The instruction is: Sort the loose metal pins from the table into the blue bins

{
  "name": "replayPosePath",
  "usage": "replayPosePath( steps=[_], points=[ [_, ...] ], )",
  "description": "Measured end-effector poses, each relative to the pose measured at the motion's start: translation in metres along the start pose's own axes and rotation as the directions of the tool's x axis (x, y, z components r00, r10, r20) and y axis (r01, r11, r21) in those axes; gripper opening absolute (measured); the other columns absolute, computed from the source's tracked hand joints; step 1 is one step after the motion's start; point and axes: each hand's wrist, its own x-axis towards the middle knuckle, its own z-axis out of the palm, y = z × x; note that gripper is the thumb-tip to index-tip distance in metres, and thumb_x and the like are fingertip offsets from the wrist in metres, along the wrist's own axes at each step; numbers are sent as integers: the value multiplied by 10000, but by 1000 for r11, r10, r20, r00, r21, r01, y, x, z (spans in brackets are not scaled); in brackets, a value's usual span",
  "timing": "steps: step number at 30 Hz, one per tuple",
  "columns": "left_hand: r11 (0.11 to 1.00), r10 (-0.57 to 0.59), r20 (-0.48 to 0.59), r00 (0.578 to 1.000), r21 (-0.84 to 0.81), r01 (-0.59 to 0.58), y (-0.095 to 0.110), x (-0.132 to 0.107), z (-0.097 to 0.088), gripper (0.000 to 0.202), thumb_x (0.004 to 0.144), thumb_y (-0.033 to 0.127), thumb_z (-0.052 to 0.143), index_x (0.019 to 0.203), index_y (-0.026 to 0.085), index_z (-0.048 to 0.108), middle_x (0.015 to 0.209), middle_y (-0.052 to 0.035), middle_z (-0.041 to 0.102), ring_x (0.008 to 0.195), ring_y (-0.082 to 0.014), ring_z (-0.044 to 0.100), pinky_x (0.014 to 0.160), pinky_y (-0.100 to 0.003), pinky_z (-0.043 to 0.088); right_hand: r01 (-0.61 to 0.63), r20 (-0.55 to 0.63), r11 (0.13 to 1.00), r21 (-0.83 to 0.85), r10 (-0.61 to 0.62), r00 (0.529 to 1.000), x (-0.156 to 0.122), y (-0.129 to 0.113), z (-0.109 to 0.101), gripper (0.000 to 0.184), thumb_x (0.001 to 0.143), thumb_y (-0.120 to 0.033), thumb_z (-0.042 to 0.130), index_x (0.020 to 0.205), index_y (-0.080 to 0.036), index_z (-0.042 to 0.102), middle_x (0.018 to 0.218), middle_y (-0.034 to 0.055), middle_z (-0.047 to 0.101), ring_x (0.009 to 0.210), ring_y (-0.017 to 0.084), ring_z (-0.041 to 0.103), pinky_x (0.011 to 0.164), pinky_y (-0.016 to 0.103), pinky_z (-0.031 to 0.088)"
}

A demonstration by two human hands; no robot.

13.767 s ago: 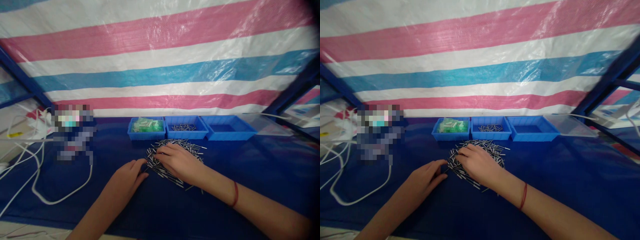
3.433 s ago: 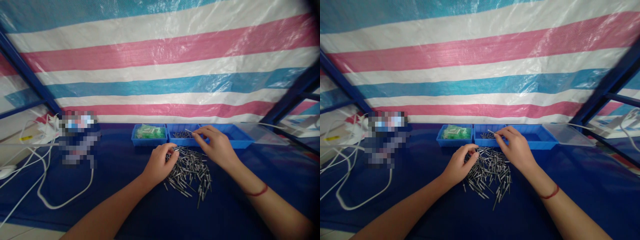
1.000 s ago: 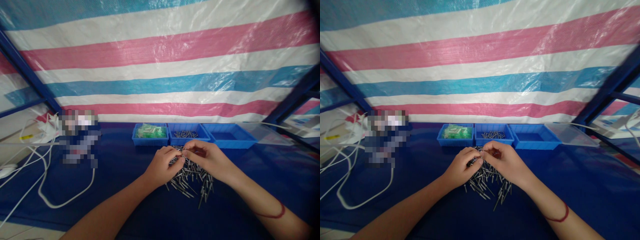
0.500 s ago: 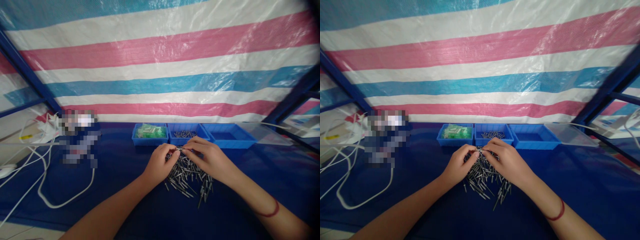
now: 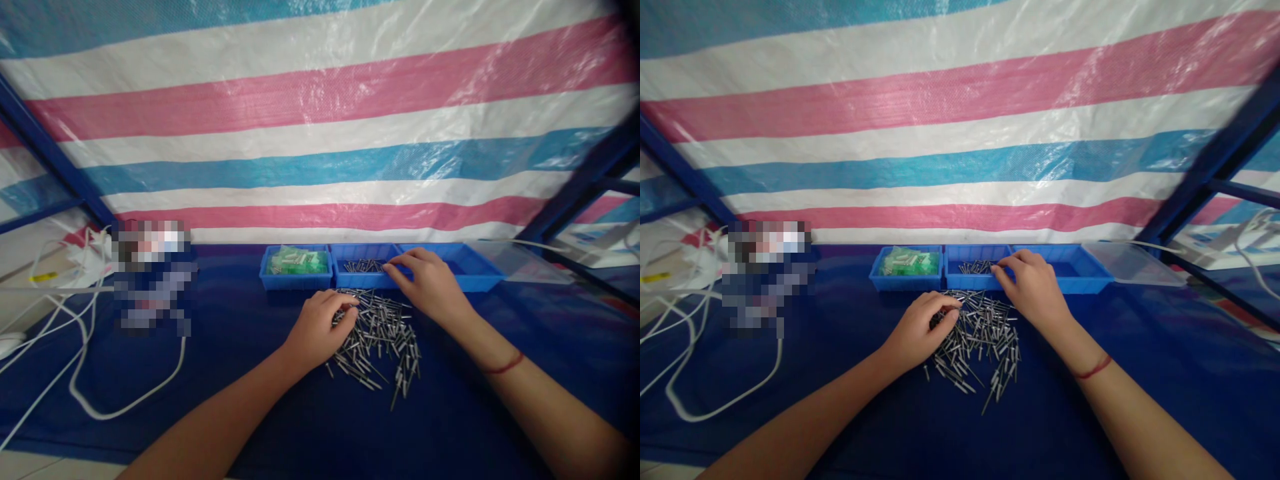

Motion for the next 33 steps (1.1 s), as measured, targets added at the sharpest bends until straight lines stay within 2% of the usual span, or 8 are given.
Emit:
replayPosePath(
  steps=[3,5,9,11,13,22,29,33],
  points=[
    [1000,-7,3,1000,20,7,-1,1,0,178,883,227,498,1002,201,627,916,-37,650,893,-189,574,815,-307,439,28,32,994,108,-32,999,1,-5,-15,264,874,-357,471,864,-171,658,852,91,634,821,227,599,762,352,451],
    [999,-19,1,1000,34,19,-3,1,1,178,878,215,499,1003,203,626,921,-34,651,887,-188,573,807,-304,438,76,182,971,228,-120,976,0,-9,-28,232,868,-324,469,820,-183,647,802,59,634,717,179,587,680,305,446],
    [998,-42,-5,999,56,42,-6,1,3,172,870,189,500,984,198,628,930,-33,653,889,-188,571,804,-301,436,79,524,917,390,-292,800,-5,-15,-40,162,812,-217,492,728,-189,627,669,4,598,592,123,533,563,243,399],
    [997,-45,1,999,58,45,-7,1,4,171,869,183,498,973,199,633,931,-33,654,894,-190,570,806,-301,434,78,590,906,416,-334,735,-8,-17,-38,146,778,-163,492,733,-185,629,676,1,595,603,118,529,566,235,392],
    [998,-45,9,999,54,44,-7,1,3,171,869,180,496,959,204,640,940,-30,655,903,-191,569,809,-302,432,98,610,899,427,-366,702,-10,-22,-35,159,743,-113,486,732,-182,629,687,1,591,610,113,524,574,234,385],
    [998,-29,26,999,56,27,-4,1,2,166,862,166,497,926,198,646,947,-30,658,908,-191,569,824,-309,424,169,587,834,526,-499,637,-19,-47,-30,161,698,-79,538,751,-188,643,717,-9,574,659,111,529,633,237,380],
    [997,-22,39,999,74,19,-6,1,2,167,865,179,496,928,204,648,950,-30,654,918,-194,565,816,-313,422,227,581,865,448,-475,661,-24,-55,-26,124,714,-82,561,716,-192,619,773,6,579,726,135,556,663,248,392],
    [996,-28,46,999,86,24,-6,2,1,168,861,175,500,929,204,651,940,-29,652,906,-191,566,809,-309,423,297,586,879,374,-472,659,-28,-62,-28,129,785,-90,520,712,-182,572,798,17,585,741,145,570,664,260,400]
  ],
)
